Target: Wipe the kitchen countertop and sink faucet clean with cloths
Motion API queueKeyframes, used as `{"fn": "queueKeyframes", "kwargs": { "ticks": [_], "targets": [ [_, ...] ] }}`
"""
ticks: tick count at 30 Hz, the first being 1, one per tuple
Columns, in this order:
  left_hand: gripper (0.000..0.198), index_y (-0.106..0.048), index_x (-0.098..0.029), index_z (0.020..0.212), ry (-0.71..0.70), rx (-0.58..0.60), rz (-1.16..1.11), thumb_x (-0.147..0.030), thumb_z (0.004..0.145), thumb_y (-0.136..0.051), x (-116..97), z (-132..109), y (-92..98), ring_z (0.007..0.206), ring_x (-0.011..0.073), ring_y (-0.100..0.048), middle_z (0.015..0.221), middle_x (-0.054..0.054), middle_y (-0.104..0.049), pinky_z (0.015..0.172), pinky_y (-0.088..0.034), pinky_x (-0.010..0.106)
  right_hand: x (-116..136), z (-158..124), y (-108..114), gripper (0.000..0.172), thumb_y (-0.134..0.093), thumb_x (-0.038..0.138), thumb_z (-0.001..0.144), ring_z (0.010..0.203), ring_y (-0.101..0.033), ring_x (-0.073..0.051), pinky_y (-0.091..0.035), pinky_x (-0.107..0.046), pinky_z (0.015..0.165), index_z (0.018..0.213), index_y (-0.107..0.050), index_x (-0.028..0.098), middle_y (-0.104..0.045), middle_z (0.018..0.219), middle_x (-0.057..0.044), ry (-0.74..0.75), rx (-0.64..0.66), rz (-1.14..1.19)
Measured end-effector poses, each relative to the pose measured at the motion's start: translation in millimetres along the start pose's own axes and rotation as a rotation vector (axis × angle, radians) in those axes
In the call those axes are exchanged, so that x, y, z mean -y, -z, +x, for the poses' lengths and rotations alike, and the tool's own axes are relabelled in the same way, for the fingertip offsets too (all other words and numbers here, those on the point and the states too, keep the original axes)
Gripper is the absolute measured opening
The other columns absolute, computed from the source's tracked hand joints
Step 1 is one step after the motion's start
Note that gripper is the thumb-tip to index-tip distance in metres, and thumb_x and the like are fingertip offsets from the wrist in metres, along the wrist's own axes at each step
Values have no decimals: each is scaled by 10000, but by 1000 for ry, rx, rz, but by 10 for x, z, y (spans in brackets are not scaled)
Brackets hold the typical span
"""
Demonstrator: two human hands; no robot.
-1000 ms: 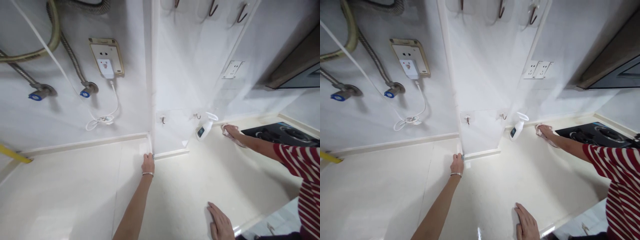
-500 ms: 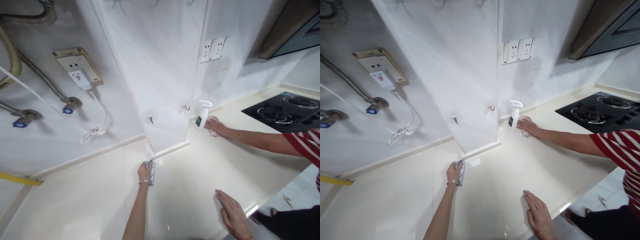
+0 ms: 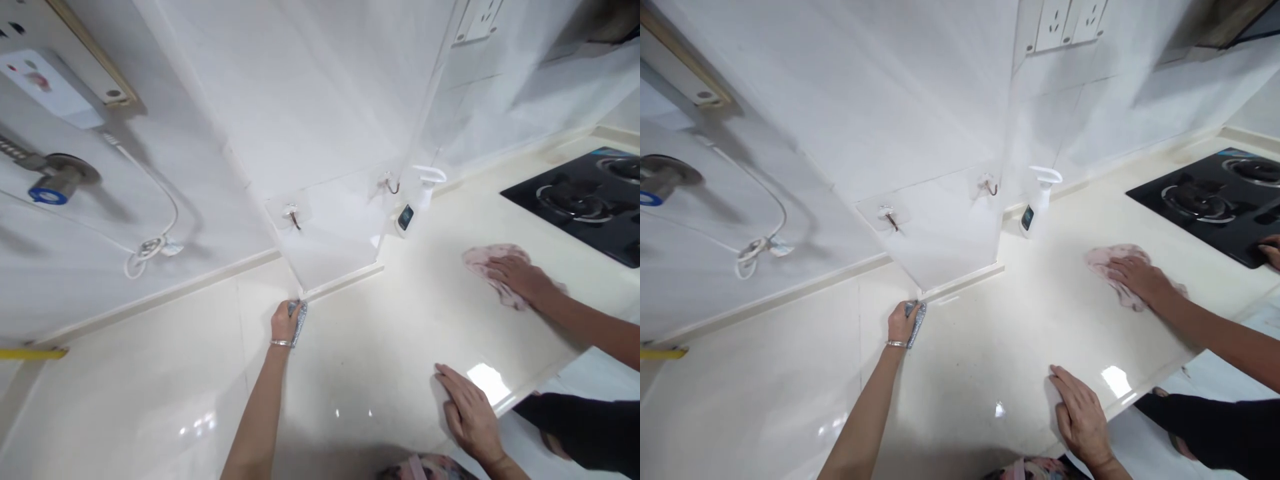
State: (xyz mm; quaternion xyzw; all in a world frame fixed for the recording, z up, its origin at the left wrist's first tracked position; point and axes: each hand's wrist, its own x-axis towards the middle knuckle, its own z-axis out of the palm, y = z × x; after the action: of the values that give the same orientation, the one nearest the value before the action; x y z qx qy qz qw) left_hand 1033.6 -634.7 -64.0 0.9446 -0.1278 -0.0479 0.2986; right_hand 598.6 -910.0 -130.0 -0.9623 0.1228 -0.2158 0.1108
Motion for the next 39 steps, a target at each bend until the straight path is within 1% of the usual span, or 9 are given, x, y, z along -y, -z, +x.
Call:
{"fn": "queueKeyframes", "kwargs": {
  "ticks": [6,10,13,19,23,28,32,36,39],
  "targets": [
    [217,-659,-214,1104,49,26,135,-357,970,-567,-132,-71,-20,1107,244,-662,1209,126,-694,844,-510,319,21,-1,2,581,-484,191,898,1345,-599,-285,-488,-459,1073,1477,-514,238,-631,1467,-91,-14,-1,-2],
    [241,-661,-224,1137,103,65,191,-360,959,-572,-240,-16,14,1029,263,-671,1239,134,-675,810,-510,360,39,6,-17,583,-475,184,897,1349,-599,-275,-484,-455,1091,1476,-524,242,-638,1458,-86,-37,-22,4],
    [195,-669,-201,1056,146,58,190,-331,926,-604,-329,-6,22,968,273,-688,1180,145,-681,815,-517,390,42,8,-42,563,-467,181,903,1350,-598,-271,-486,-454,1090,1457,-547,237,-641,1455,-86,-36,-38,11],
    [206,-576,-214,868,215,-80,27,-406,943,-565,-378,-339,-18,962,258,-700,964,91,-712,880,-548,387,19,23,-127,510,-462,168,915,1342,-600,-251,-490,-437,1085,1409,-579,221,-648,1452,-76,-10,-73,0],
    [261,-529,-241,952,287,-202,-113,-476,1003,-428,-343,-455,20,945,229,-716,961,65,-725,856,-577,375,-2,30,-168,518,-462,153,909,1347,-597,-245,-487,-433,1091,1409,-578,221,-648,1456,-73,5,-107,3],
    [245,-495,-249,1077,286,-304,-185,-460,1018,-385,-489,-285,36,1079,223,-684,1137,99,-699,916,-563,387,-12,19,-188,538,-482,158,901,1351,-596,-234,-485,-415,1107,1428,-574,221,-645,1461,-72,13,-116,10],
    [201,-517,-230,1010,280,-291,-138,-423,982,-466,-659,-56,-99,1157,269,-621,1140,125,-643,983,-526,443,-3,21,-157,564,-474,155,898,1364,-588,-235,-482,-419,1115,1448,-567,235,-637,1471,-70,-6,-76,16],
    [185,-524,-206,1057,332,-282,-61,-364,976,-472,-728,189,-213,1106,279,-623,1185,154,-599,957,-525,437,3,26,-118,581,-482,153,891,1373,-583,-250,-477,-439,1121,1463,-550,227,-632,1474,-86,-10,-68,37],
    [151,-542,-209,1009,372,-270,-37,-345,962,-500,-704,323,-123,1002,272,-653,1086,130,-632,886,-539,414,-2,27,-120,591,-485,149,882,1372,-584,-253,-481,-435,1118,1465,-540,225,-627,1481,-86,13,-68,38]
  ]
}}
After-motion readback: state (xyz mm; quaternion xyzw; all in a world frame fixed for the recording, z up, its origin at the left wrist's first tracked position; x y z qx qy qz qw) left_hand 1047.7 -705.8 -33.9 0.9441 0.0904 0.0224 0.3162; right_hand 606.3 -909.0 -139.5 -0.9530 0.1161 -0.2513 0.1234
